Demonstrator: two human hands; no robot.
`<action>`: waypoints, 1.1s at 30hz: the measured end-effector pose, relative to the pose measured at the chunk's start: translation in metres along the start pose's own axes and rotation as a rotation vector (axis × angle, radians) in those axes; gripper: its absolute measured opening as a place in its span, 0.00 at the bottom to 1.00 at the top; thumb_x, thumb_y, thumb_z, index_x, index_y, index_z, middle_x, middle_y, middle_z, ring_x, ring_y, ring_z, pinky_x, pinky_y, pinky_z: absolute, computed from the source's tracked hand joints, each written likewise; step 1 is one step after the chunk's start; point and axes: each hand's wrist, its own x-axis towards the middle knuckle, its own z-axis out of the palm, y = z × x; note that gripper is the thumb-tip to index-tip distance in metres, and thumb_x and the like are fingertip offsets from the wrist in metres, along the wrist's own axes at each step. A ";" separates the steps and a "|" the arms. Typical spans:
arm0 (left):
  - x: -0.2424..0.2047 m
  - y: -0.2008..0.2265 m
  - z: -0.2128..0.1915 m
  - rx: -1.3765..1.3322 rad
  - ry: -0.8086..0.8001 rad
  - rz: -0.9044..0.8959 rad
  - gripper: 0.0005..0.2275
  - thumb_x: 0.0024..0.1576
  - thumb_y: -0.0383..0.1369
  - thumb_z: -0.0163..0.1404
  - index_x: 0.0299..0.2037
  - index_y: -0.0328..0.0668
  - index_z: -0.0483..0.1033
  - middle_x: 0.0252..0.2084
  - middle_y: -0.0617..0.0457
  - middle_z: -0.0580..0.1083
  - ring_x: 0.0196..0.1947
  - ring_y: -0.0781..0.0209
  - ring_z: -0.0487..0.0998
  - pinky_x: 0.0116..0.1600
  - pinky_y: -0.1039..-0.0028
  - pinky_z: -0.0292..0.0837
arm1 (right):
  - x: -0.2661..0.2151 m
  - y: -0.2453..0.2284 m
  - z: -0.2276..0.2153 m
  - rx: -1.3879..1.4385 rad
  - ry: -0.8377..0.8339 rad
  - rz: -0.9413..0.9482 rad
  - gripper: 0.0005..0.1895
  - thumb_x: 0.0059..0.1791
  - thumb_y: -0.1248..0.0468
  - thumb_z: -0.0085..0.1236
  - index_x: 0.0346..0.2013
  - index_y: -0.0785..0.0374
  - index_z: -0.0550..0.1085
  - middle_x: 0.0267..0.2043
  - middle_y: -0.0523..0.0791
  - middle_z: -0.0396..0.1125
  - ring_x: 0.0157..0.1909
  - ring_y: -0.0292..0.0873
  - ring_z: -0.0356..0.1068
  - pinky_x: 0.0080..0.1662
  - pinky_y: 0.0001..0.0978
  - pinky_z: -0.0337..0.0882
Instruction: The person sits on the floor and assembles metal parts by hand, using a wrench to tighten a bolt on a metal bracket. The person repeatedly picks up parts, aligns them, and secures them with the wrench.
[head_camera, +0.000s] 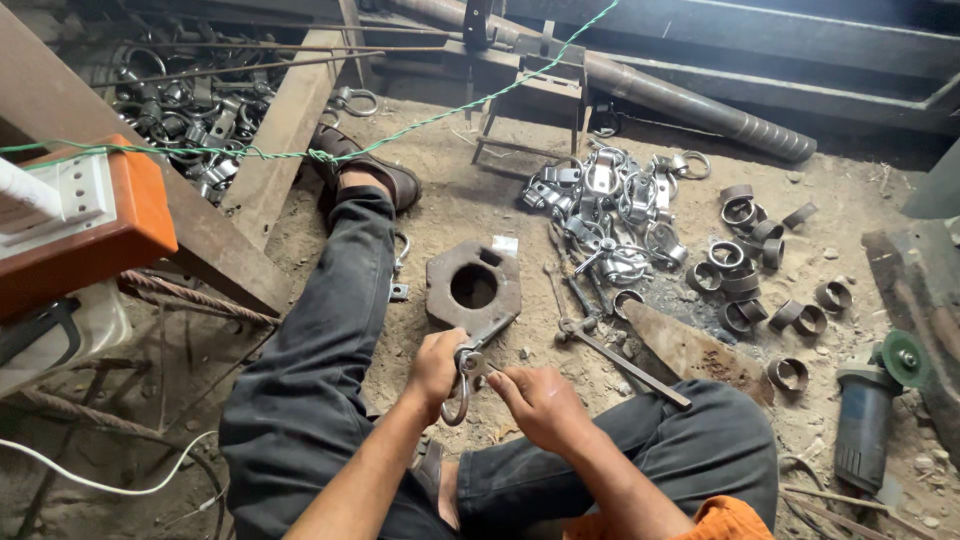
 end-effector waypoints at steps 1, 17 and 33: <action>-0.002 0.004 0.004 0.010 0.009 -0.064 0.14 0.61 0.37 0.44 0.25 0.37 0.74 0.22 0.54 0.70 0.20 0.64 0.67 0.27 0.70 0.62 | 0.000 0.000 -0.003 -0.037 -0.007 -0.011 0.22 0.53 0.48 0.48 0.29 0.62 0.77 0.24 0.55 0.69 0.30 0.61 0.69 0.33 0.51 0.66; -0.011 0.013 0.015 0.545 0.471 0.611 0.18 0.63 0.40 0.40 0.28 0.34 0.74 0.26 0.38 0.74 0.29 0.35 0.75 0.35 0.51 0.66 | -0.001 0.039 0.087 1.232 -0.219 0.286 0.26 0.61 0.47 0.44 0.20 0.50 0.59 0.18 0.34 0.46 0.17 0.33 0.44 0.22 0.32 0.46; -0.009 0.011 0.004 0.537 0.415 0.756 0.19 0.68 0.39 0.38 0.26 0.38 0.70 0.22 0.47 0.69 0.21 0.49 0.70 0.28 0.59 0.63 | -0.008 0.035 0.060 1.132 -0.038 0.219 0.23 0.57 0.47 0.45 0.22 0.56 0.64 0.16 0.35 0.52 0.17 0.32 0.48 0.21 0.28 0.49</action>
